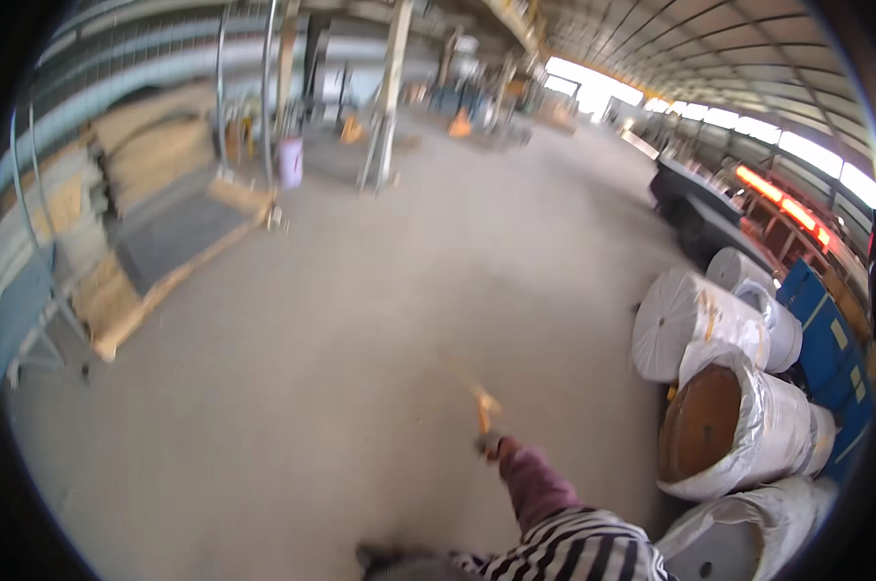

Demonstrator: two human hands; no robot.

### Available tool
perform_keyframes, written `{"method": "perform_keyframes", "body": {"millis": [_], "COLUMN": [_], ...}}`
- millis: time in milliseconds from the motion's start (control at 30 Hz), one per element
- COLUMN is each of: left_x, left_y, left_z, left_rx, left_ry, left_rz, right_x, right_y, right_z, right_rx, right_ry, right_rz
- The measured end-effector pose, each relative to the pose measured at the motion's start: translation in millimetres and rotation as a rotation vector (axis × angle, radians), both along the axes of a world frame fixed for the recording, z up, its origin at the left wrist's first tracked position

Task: Sweeping dust and debris from a warehouse floor into a dustpan using a broom.

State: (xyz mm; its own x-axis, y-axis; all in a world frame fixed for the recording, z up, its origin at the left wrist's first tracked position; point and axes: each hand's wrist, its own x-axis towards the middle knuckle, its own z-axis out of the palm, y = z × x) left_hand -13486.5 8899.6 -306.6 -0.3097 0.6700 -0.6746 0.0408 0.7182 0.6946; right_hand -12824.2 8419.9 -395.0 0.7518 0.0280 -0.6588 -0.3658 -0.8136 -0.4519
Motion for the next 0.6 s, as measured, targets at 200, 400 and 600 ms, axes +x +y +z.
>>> {"method": "perform_keyframes", "body": {"millis": [200,400,600], "left_x": [-0.3,133.0,125.2], "left_y": [71.7,51.3,56.4], "left_z": [-27.2,17.4,19.7], "left_rx": [0.026,0.099,0.19], "left_ry": [-0.032,0.064,-0.087], "left_rz": [0.009,0.068,0.125], "right_x": [87.4,140.1,107.8], "right_y": [-29.7,42.9,215.0], "right_z": [-12.5,-30.2,-20.7], "right_rx": [0.35,0.42,0.327], "right_ry": [0.231,0.384,0.593], "right_rz": [-0.651,-0.743,-0.179]}}
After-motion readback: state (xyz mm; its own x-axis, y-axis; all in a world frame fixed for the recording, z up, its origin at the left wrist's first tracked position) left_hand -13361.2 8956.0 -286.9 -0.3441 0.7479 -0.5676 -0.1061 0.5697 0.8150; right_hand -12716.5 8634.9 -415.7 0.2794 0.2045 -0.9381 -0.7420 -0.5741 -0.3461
